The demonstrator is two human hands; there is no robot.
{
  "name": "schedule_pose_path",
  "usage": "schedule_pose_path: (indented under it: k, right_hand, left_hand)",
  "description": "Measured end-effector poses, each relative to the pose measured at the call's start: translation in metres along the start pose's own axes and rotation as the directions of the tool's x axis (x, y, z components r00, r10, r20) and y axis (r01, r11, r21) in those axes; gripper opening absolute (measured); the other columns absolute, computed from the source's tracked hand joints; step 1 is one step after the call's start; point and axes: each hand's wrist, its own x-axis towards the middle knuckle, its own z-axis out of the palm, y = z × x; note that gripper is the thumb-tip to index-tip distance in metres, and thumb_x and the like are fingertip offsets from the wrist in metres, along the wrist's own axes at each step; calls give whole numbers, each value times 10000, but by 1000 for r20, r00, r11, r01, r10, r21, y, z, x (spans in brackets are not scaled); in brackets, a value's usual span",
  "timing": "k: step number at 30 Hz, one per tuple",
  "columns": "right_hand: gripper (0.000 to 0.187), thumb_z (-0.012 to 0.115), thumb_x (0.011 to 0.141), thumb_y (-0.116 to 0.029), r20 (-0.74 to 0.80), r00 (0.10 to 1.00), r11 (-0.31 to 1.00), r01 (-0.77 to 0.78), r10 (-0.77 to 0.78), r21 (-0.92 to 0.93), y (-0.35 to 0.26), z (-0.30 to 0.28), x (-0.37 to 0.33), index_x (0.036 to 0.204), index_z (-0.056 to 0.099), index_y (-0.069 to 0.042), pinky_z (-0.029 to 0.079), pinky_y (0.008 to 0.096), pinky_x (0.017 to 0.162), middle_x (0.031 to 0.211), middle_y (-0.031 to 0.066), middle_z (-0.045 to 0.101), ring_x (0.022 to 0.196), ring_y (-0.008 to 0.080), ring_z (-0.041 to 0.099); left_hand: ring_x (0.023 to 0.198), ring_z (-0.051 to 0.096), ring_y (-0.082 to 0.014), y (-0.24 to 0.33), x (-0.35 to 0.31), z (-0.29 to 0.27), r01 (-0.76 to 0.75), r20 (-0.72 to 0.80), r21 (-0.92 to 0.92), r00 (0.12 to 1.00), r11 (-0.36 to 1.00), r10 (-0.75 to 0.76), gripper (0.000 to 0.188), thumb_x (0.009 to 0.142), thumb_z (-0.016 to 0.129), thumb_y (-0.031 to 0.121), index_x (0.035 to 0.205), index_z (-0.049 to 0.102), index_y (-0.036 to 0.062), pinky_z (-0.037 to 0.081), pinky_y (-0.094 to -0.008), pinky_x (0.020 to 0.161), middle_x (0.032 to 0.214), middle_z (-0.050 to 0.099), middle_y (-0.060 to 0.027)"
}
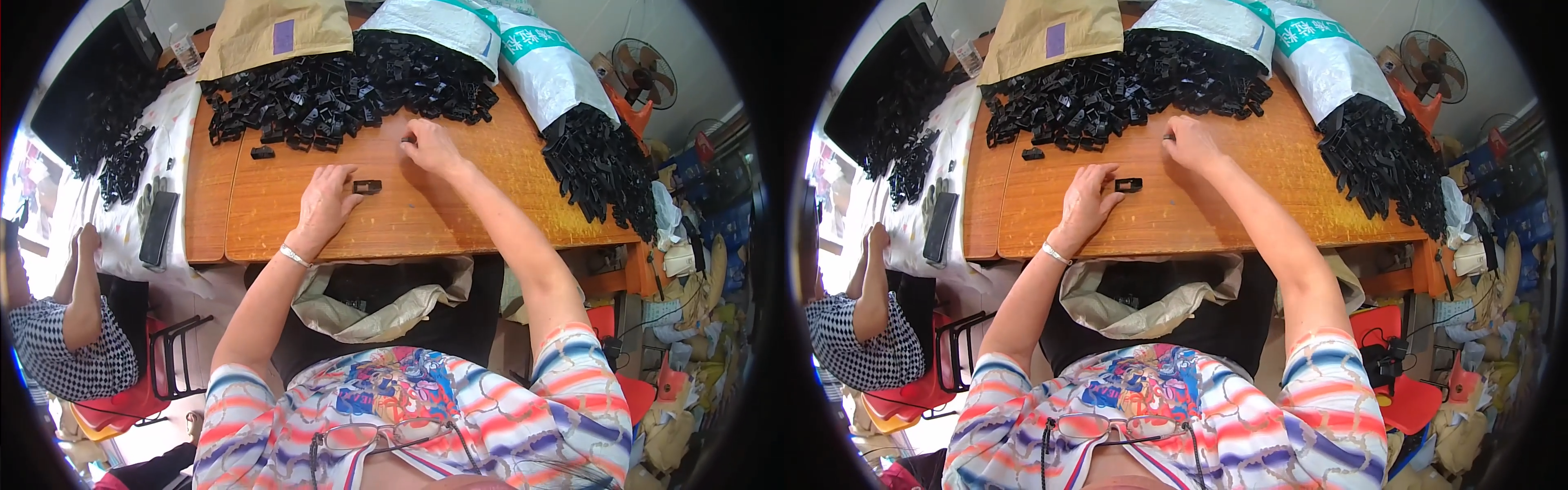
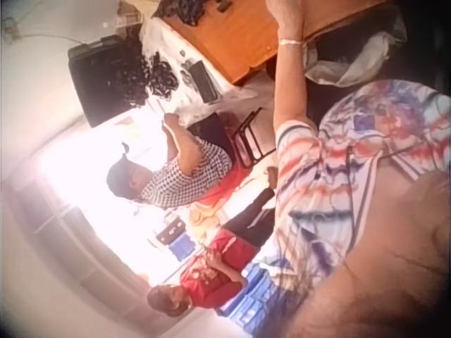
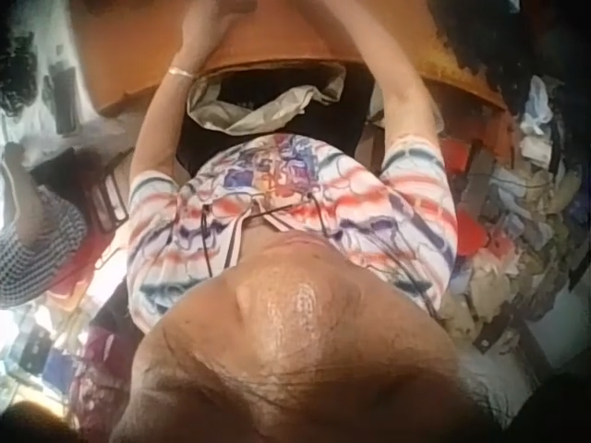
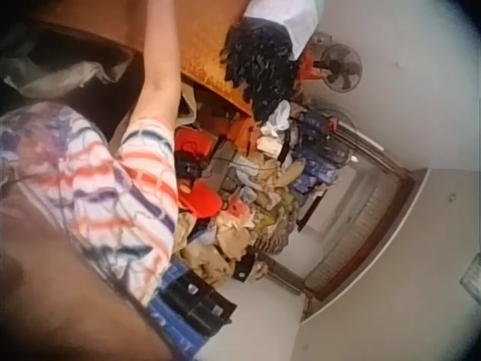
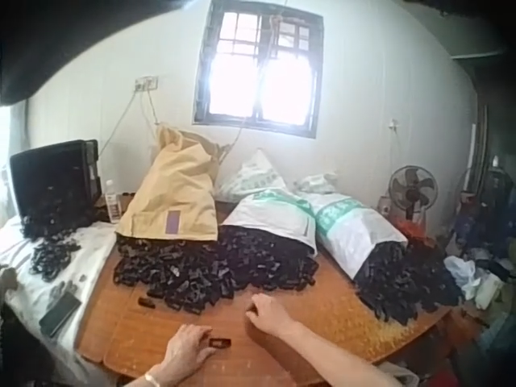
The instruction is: Assembling small black plastic buckles by snapping two components together and placing them into a bag.
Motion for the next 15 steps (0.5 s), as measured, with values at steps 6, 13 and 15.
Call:
schedule_pose_path:
  k: [6, 13, 15]
  right_hand:
    - [135, 625, 785, 20, -123, 992, 928, 38, 8, 372, -23, -2, -64, 915, 629, -13, 530, 374, 727, 898, 146, 656, 827, 314, 652]
    - [155, 656, 802, -34, -185, 980, 963, -20, 72, 267, -23, -5, -79, 956, 641, -27, 533, 361, 731, 992, 110, 645, 871, 284, 656]
    - [169, 680, 792, -70, -150, 975, 942, -111, 165, 317, -29, -5, -76, 954, 647, -34, 524, 391, 738, 997, 113, 644, 881, 304, 642]
  left_hand:
    - [954, 546, -324, -2, -4, 2, -31, -20, 107, 999, 994, 33, 331, 727, 766, 94, 1026, 638, 31, 476, -395, 836, 977, 591, -118]
    - [951, 545, -291, 0, -1, 1, -36, 5, 135, 999, 990, 35, 312, 766, 750, 113, 1059, 657, 61, 471, -376, 824, 959, 584, -92]
    - [950, 543, -288, -1, -2, 2, -30, 9, 135, 1000, 990, 29, 308, 766, 750, 113, 1058, 661, 68, 471, -376, 824, 950, 580, -87]
